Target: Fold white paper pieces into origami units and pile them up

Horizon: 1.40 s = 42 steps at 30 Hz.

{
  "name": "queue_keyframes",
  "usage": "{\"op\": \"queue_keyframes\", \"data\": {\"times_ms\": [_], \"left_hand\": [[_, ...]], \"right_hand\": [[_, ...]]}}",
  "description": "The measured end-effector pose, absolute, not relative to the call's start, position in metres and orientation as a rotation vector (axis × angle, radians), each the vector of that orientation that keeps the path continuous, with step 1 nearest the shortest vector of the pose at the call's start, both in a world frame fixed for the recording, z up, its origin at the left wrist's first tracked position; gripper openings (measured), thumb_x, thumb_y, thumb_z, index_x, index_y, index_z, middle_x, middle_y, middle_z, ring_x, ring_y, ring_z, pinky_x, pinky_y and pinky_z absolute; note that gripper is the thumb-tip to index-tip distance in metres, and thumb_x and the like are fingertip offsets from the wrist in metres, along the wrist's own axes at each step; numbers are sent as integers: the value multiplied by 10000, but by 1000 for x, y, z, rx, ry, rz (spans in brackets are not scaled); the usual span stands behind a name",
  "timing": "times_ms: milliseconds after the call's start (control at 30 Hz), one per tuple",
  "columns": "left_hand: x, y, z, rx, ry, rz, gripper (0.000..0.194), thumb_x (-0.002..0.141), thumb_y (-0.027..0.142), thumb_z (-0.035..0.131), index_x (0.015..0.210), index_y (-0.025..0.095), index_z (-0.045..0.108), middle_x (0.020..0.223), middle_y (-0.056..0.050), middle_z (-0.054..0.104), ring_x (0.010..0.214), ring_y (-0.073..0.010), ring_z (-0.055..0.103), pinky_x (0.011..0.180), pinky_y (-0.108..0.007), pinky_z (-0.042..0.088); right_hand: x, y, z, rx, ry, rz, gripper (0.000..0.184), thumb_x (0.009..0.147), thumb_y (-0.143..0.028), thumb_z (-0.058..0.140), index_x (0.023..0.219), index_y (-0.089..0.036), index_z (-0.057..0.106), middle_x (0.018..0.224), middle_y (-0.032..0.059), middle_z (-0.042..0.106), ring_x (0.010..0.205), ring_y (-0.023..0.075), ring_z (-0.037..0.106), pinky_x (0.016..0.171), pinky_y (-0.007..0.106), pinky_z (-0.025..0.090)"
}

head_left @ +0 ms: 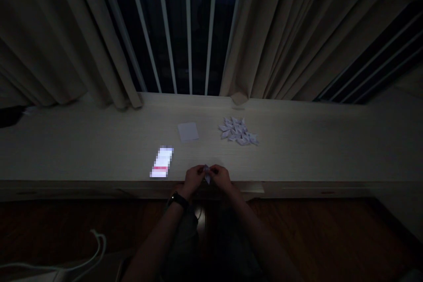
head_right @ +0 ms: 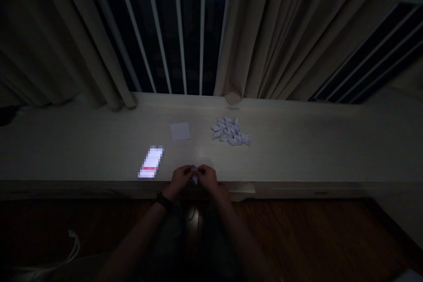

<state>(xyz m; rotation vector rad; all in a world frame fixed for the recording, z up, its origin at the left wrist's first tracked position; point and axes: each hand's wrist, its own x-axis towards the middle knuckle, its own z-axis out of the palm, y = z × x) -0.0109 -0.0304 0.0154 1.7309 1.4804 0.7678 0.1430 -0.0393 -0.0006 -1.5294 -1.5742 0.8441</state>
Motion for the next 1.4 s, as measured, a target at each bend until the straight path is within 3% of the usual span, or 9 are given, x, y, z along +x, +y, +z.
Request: {"op": "queue_keyframes", "data": {"times_ms": [333, 467, 667, 867, 1167, 1400], "left_hand": [[-12, -33, 23, 1754, 1584, 691, 248, 801, 249, 585, 1002, 159, 697, 941, -79, 721, 836, -179, 655, 726, -255, 455], [-14, -29, 15, 1687, 1570, 720, 257, 766, 202, 604, 1007, 154, 678, 913, -65, 718, 811, -160, 651, 705, -236, 458], [-16, -24, 3, 1655, 1587, 770, 249, 754, 208, 629, 988, 136, 671, 903, -72, 712, 797, -160, 651, 693, -234, 467], [-19, -25, 1, 1642, 1544, 802, 236, 769, 215, 630, 988, 143, 678, 932, -75, 716, 823, -158, 657, 721, -239, 481], [-19, -26, 8, 1642, 1545, 803, 201, 811, 249, 595, 956, 158, 700, 932, -70, 723, 819, -156, 667, 718, -225, 493], [-19, -25, 5, 1619, 1565, 807, 168, 781, 245, 630, 905, 148, 689, 890, -74, 716, 799, -161, 659, 713, -246, 486]], "right_hand": [[140, -41, 2, -1667, -1615, 716, 70, 721, -243, 586, 670, -200, 605, 672, 10, 657, 641, 147, 597, 627, 240, 430], [143, -41, 0, -1526, -1560, 809, 66, 724, -262, 573, 717, -197, 582, 703, 2, 641, 673, 149, 604, 647, 242, 453], [142, -46, 3, -1447, -1593, 849, 204, 761, -393, 607, 847, -215, 557, 731, -12, 637, 674, 151, 605, 634, 245, 458], [142, -46, 4, -1479, -1709, 807, 151, 792, -357, 599, 791, -207, 616, 737, 2, 667, 672, 145, 601, 652, 235, 454], [148, -44, 9, -1520, -1890, 746, 227, 850, -220, 500, 918, -206, 717, 897, 53, 727, 808, 177, 651, 751, 244, 455], [144, -43, -3, -1559, -1834, 634, 210, 817, -212, 547, 937, -228, 720, 954, 71, 718, 853, 211, 647, 792, 288, 461]]}}
